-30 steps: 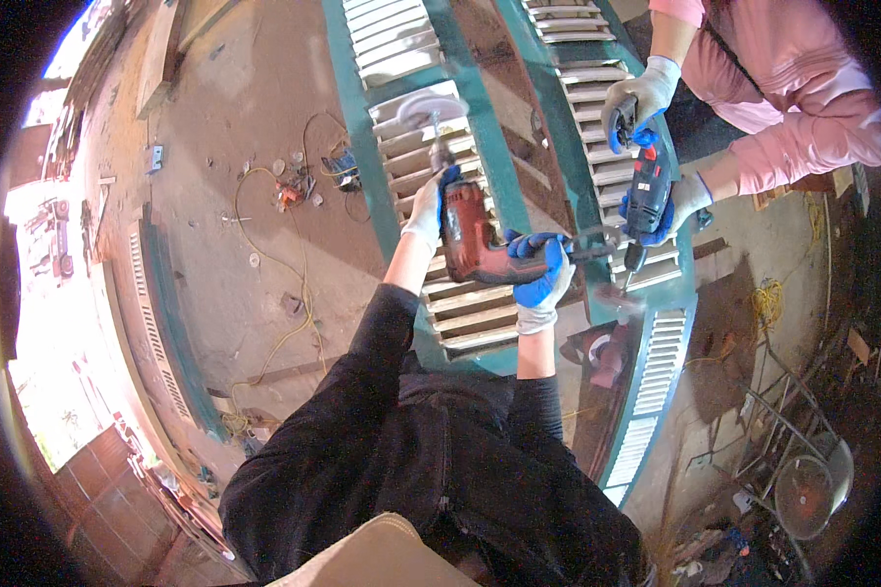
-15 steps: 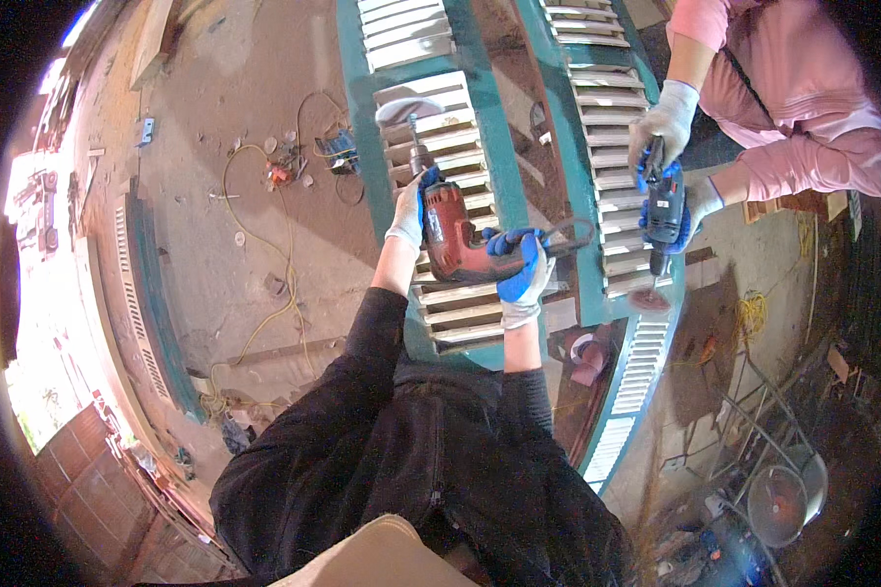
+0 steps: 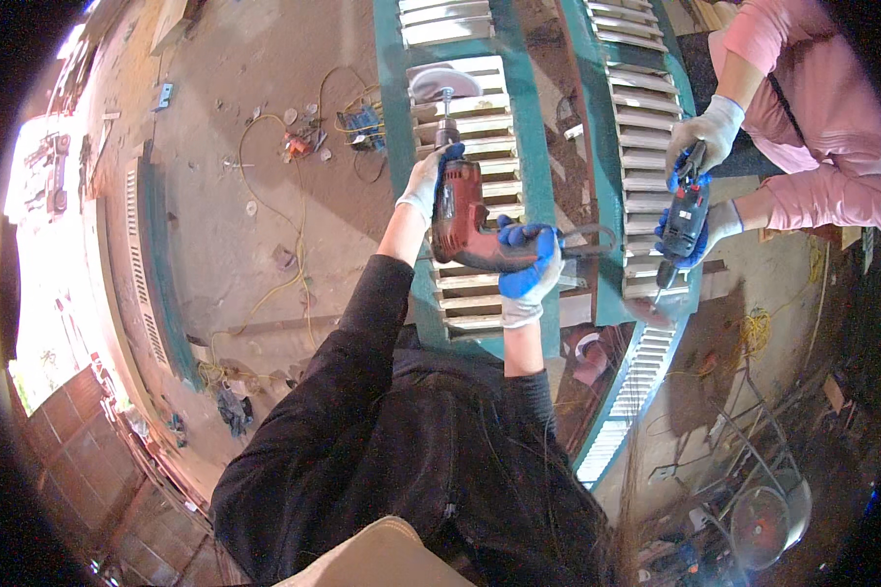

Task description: The person uses a handheld electric sander to smooth the surface of wooden slats on a green metal frame. A coworker performs the same task on an adjacent frame. The camera wearer moves the sander systematically across the slats.

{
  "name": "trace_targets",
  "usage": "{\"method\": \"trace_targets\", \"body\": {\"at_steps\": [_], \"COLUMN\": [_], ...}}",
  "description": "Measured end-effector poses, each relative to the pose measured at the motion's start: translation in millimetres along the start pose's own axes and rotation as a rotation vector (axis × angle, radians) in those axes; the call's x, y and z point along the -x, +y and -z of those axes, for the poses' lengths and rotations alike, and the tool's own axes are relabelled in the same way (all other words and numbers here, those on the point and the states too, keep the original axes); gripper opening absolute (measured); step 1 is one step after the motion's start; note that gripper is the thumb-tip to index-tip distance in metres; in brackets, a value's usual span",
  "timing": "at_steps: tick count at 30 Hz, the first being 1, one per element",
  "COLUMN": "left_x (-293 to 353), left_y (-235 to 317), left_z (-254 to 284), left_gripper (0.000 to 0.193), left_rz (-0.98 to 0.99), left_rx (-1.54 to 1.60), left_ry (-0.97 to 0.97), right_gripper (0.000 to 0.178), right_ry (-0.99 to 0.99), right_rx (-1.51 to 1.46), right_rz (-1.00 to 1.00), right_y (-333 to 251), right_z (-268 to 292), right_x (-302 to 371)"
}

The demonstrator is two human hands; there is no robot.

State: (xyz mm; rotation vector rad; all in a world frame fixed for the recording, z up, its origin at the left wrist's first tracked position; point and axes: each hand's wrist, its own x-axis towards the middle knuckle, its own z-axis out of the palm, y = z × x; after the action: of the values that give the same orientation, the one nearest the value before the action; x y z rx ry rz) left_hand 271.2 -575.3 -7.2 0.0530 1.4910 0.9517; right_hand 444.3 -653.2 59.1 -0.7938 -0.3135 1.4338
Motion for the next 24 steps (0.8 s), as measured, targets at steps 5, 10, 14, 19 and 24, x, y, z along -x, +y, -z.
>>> {"method": "trace_targets", "body": {"at_steps": [5, 10, 14, 19, 24], "left_x": [30.6, 27.2, 23.7, 18.4, 11.2], "left_y": [-7.4, -15.9, -24.7, -31.2, -49.4], "left_z": [-17.3, -11.5, 29.0, 7.7, -12.8], "left_gripper": [0.033, 0.028, 0.029, 0.026, 0.025], "left_rz": [-0.264, -0.18, -0.156, -0.187, -0.151], "left_rx": [-0.136, -0.035, 0.124, -0.061, 0.041], "left_ry": [-0.016, -0.104, -0.016, 0.058, -0.016], "right_gripper": [0.028, 0.029, 0.028, 0.025, 0.027], "right_ry": [0.018, -0.046, -0.141, -0.01, -0.022], "right_rx": [0.082, 0.021, 0.02, 0.016, 0.049], "right_rz": [0.091, 0.103, -0.005, 0.036, 0.072], "right_y": [-27.4, -20.3, 3.5, -2.4, -17.0], "right_z": [1.5, 8.3, 7.5, 15.9, 31.1], "right_x": [23.7, 25.3, 31.6, 32.0, 18.4]}}
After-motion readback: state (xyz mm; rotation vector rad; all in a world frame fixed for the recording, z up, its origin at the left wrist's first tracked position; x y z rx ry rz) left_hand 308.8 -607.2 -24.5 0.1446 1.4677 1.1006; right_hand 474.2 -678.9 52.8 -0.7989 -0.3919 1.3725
